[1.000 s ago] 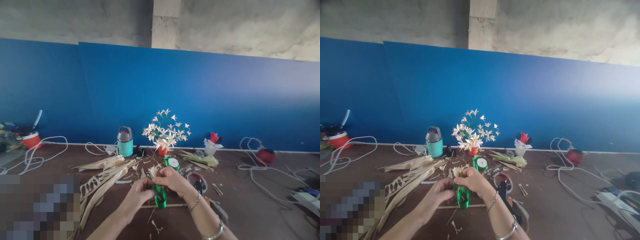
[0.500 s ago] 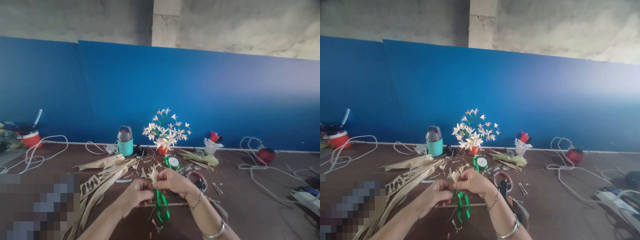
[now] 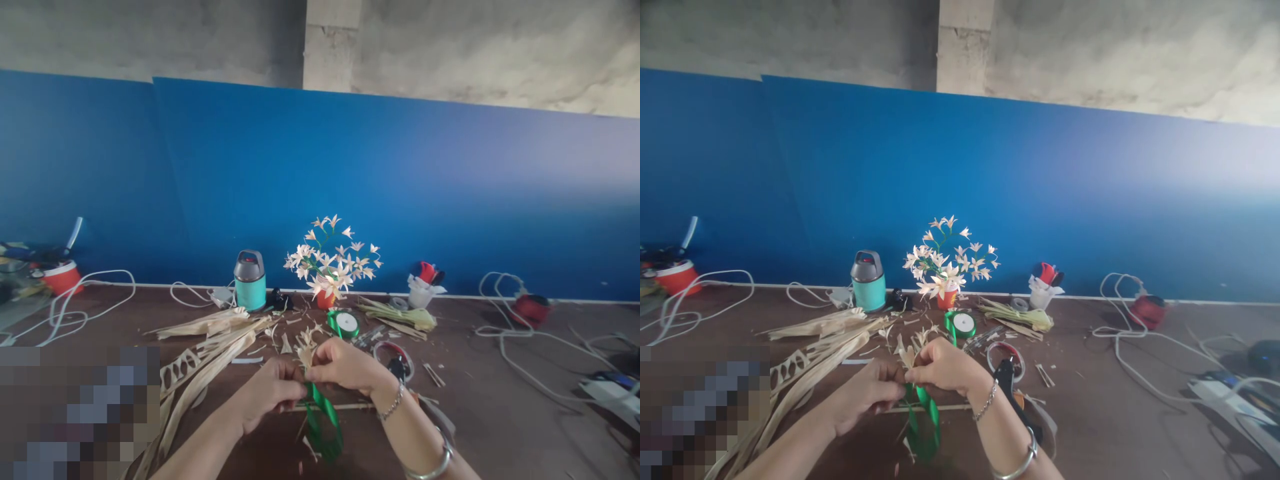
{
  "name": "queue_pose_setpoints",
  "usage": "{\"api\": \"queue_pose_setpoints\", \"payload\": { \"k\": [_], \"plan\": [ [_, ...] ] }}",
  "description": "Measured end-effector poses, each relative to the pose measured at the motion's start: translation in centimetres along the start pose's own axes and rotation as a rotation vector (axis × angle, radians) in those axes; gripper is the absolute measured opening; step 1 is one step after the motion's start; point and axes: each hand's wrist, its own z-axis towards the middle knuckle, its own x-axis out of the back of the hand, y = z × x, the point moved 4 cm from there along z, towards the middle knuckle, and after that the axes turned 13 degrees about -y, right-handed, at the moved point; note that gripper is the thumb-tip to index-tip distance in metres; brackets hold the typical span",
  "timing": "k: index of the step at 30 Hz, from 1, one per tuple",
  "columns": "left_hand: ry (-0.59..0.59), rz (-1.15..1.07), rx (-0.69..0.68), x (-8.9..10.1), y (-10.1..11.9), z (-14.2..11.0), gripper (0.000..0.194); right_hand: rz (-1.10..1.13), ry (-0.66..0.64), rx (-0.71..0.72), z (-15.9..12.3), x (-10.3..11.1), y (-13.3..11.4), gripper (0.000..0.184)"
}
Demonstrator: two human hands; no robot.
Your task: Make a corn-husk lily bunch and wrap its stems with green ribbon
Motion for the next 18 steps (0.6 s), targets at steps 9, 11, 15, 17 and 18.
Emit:
{"api": "queue_pose_setpoints", "payload": {
  "k": [9, 11, 15, 17, 18],
  "plan": [
    [0.003, -0.024, -0.002, 0.32, -0.63, 0.42, 0.012, 0.009, -0.002, -0.008, 0.16, -0.16, -0.17, 0.024],
    [0.001, -0.027, -0.003, 0.35, -0.76, 0.48, 0.013, -0.019, 0.0, -0.012, 0.13, -0.2, -0.2, 0.022],
    [-0.002, -0.045, -0.006, 0.26, -0.81, 0.46, 0.014, -0.073, 0.027, -0.04, 0.07, -0.25, -0.26, 0.023],
    [0.003, -0.064, -0.001, 0.2, -0.85, 0.44, 0.015, -0.107, 0.051, -0.036, 0.15, -0.27, -0.28, 0.023],
    [0.006, -0.074, -0.002, 0.18, -0.9, 0.45, 0.016, -0.124, 0.063, -0.035, 0.22, -0.28, -0.23, 0.024]
  ]
}}
